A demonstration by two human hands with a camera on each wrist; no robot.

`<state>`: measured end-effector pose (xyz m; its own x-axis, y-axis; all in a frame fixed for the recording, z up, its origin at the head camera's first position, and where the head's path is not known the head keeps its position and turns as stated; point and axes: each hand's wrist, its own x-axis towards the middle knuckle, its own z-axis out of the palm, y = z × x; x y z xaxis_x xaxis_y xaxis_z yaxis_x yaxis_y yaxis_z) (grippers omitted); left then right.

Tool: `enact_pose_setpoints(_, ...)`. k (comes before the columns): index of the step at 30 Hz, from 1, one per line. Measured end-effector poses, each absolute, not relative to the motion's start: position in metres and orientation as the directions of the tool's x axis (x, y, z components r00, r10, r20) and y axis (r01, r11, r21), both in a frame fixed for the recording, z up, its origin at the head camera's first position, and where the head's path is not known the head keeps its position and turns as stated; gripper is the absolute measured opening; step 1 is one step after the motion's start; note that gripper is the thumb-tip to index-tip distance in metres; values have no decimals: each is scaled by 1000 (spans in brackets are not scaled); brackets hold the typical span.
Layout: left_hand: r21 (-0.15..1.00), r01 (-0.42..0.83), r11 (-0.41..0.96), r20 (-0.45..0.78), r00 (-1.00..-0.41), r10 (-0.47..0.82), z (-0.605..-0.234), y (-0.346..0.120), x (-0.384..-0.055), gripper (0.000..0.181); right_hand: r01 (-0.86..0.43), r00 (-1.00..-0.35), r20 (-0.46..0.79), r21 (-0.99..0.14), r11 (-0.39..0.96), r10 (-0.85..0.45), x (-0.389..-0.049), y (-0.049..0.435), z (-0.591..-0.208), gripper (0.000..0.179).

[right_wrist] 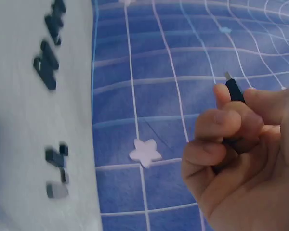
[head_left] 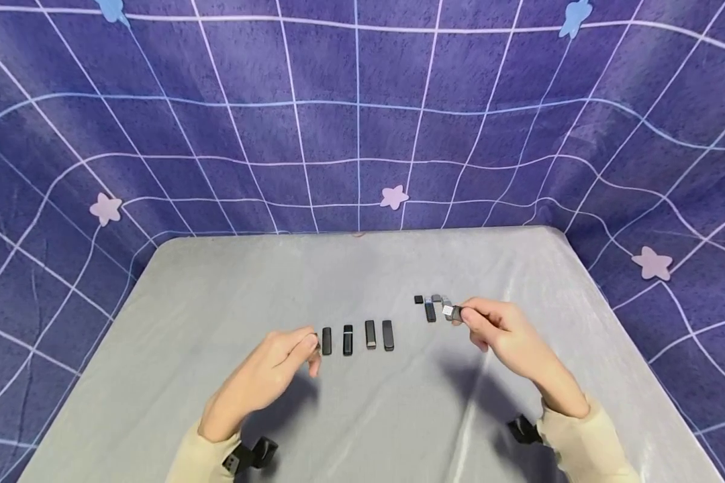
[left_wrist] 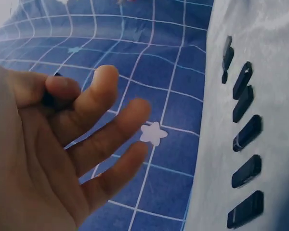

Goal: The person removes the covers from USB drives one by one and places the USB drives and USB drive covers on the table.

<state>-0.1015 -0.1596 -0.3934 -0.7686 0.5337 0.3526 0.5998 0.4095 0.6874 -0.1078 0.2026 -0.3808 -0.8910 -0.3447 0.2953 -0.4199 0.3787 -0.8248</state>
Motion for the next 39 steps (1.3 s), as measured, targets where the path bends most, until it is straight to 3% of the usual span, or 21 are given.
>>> enact_pose_setpoints(8, 649, 634, 421, 361, -744, 562, -398, -154, -103, 27, -415, -888, 257, -807, 421, -382, -106, 203, -381, 21)
enact_pose_setpoints(16, 631, 665, 399, 400, -720, 567, -404, -149, -103, 41, -386, -905, 250, -823, 418, -343, -105, 201, -388, 27)
enact_pose_setpoints(21, 637, 658, 402, 392, -726, 565, -405, -149, -103, 37, -415, -893, 283, -818, 398, -351, -105, 200, -390, 25)
enact_pose_setpoints(27, 613, 702, 362, 424, -679, 599, -403, -149, -104, 29, -419, -892, 286, -815, 401, -351, -102, 200, -388, 24)
enact_pose_setpoints(35, 614, 646, 454, 369, -743, 558, -395, -149, -100, 26, -376, -904, 242, -842, 387, -352, -96, 197, -382, 19)
enact_pose_setpoints(39, 571, 680, 460, 415, -722, 553, -393, -149, -100, 21, -392, -910, 275, -817, 423, -311, -91, 194, -379, 19)
